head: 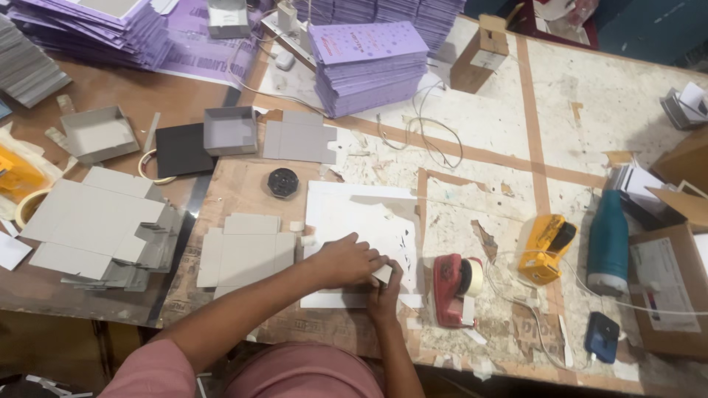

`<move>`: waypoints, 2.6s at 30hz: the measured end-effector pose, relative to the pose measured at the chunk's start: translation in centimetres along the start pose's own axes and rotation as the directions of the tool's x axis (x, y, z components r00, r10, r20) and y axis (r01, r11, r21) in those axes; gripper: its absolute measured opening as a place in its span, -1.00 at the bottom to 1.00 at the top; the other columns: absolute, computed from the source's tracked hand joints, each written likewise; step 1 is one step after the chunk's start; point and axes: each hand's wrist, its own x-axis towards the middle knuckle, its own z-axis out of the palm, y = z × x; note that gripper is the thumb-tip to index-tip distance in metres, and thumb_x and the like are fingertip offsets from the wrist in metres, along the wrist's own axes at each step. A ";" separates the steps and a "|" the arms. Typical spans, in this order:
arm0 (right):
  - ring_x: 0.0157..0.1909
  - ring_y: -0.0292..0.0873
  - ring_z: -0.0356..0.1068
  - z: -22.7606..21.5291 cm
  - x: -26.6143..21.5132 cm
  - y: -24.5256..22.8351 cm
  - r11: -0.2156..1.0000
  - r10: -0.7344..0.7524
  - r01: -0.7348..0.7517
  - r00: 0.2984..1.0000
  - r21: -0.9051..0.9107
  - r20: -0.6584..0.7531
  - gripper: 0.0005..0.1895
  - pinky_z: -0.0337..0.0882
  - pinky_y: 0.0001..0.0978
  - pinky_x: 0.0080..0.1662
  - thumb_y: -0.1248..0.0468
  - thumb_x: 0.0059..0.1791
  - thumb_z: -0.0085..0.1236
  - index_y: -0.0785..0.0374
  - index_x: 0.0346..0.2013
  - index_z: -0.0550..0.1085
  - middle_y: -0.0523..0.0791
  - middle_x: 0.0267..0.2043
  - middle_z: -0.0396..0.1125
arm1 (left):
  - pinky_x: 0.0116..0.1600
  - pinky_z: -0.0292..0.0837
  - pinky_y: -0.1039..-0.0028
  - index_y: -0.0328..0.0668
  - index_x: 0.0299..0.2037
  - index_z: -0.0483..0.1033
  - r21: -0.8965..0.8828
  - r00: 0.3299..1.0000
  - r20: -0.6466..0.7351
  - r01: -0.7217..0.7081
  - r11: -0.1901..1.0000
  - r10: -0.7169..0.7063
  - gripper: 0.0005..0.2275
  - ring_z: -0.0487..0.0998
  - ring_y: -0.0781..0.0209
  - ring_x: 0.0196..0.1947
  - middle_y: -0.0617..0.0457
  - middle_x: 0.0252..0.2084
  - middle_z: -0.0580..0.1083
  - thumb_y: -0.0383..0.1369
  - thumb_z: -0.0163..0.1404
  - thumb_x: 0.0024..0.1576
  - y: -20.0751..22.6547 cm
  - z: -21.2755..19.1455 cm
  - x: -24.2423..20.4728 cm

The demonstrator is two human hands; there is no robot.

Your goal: The person assembles small white cardboard boxes by folding flaps and securing them with tape. They repeatedly pick up flat pieces, fold them into box shapes, apply tape to the edges, and place the finished boxes into a nearby cardboard container.

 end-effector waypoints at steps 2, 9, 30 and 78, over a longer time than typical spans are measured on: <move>-0.01 -0.10 0.48 0.5 0.7 -1.6 0.999 0.031 -0.031 1.000 -0.031 0.004 -0.38 0.51 -0.33 0.01 -0.06 0.19 -0.16 0.35 0.34 0.12 0.03 0.01 0.41 | 0.04 0.34 0.27 -0.17 0.33 0.35 -0.005 1.000 -0.019 0.005 1.000 -0.005 -0.52 0.51 0.14 0.03 0.04 0.03 0.52 -0.10 -0.06 0.26 -0.2 0.8 0.2; 0.00 -0.07 0.45 2.3 3.2 -3.8 1.000 0.013 -0.013 1.000 -0.017 -0.015 -0.38 0.49 -0.28 -0.03 -0.07 0.16 -0.13 0.39 0.27 0.18 0.09 0.01 0.40 | 0.00 0.31 0.26 -0.10 0.30 0.36 -0.104 0.994 -0.022 0.102 0.989 -0.104 -0.53 0.50 0.14 -0.03 0.05 0.01 0.51 -0.11 -0.06 0.21 -1.2 1.7 0.7; 0.12 0.00 0.45 3.2 3.3 -7.0 0.995 0.011 -0.009 1.000 -0.097 0.017 -0.22 0.49 -0.20 0.10 -0.31 0.13 -0.19 0.34 0.25 0.19 0.10 0.09 0.38 | -0.04 0.27 0.32 -0.12 0.27 0.41 -0.019 0.986 -0.161 0.048 0.999 -0.050 -0.51 0.47 0.17 -0.03 0.09 0.15 0.49 -0.04 -0.04 0.20 -0.7 2.0 -0.7; 0.00 -0.07 0.53 -16.2 -5.8 -11.8 0.792 0.462 -0.609 0.563 0.034 -0.686 -0.68 0.55 -0.32 -0.01 0.47 0.01 0.17 0.68 0.00 0.43 0.10 0.11 0.38 | -0.05 0.26 0.29 -0.17 0.15 0.53 -0.065 0.947 -0.318 0.033 0.997 -0.052 -0.57 0.49 0.17 -0.09 0.05 -0.02 0.53 -0.09 0.09 0.17 0.1 0.3 -1.3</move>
